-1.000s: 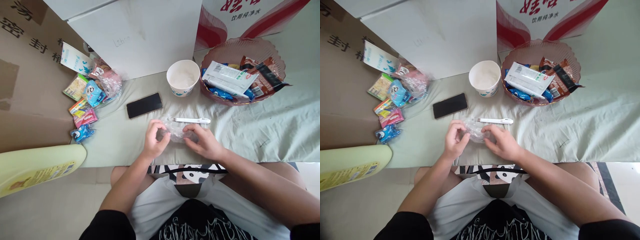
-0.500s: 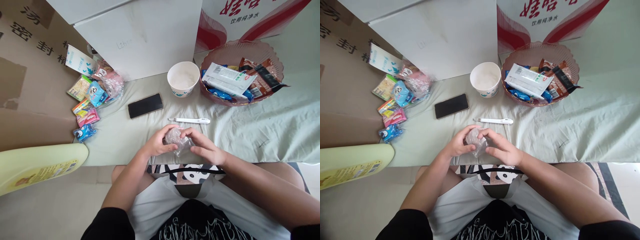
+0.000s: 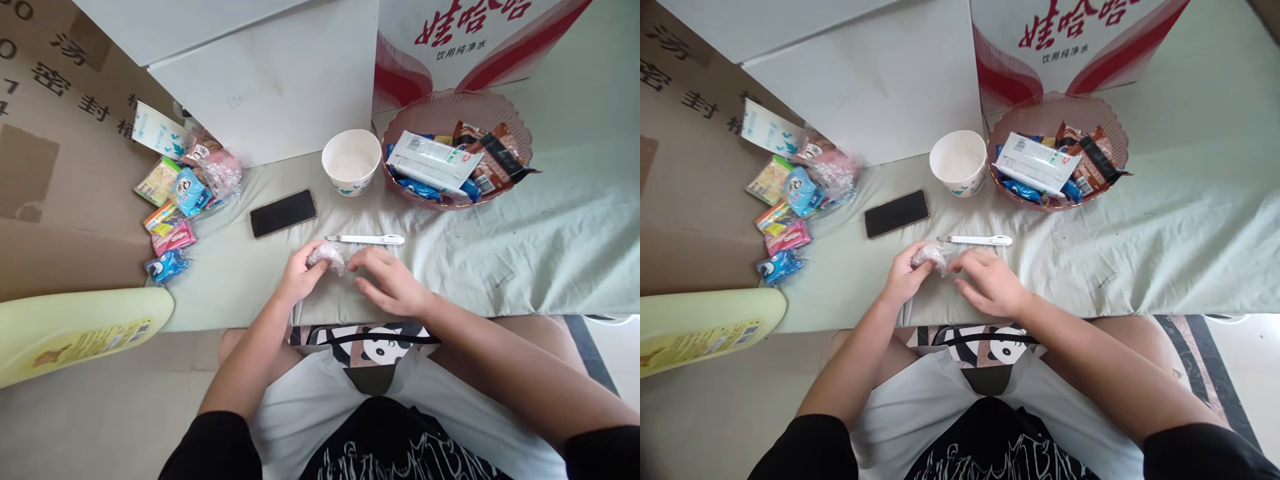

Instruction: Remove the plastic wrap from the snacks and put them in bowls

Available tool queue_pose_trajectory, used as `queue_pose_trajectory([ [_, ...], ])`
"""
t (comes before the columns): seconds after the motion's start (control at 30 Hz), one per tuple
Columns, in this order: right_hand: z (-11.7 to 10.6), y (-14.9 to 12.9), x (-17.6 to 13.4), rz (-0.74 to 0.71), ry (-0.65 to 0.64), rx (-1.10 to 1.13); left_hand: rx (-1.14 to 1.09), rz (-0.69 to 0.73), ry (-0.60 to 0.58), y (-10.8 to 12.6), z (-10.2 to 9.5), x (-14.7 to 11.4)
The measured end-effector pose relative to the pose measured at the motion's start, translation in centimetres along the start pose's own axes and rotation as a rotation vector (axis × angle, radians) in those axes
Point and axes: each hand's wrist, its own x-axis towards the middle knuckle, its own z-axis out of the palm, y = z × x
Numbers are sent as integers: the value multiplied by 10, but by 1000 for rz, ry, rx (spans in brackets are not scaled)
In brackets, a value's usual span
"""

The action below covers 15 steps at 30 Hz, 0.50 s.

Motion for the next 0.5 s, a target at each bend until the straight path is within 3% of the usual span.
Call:
queue_pose_trajectory([
  [0.1,-3,4,0,-52,34,-153,-18,-11,240,4,-4,4],
  [0.27,-7,7,1,-85,66,-195,106,133,567,27,-26,24],
  [0.37,-9,9,2,-50,89,-181,177,260,615,45,-31,50],
  [0.5,-15,11,5,-16,128,-159,312,426,494,70,-22,94],
])
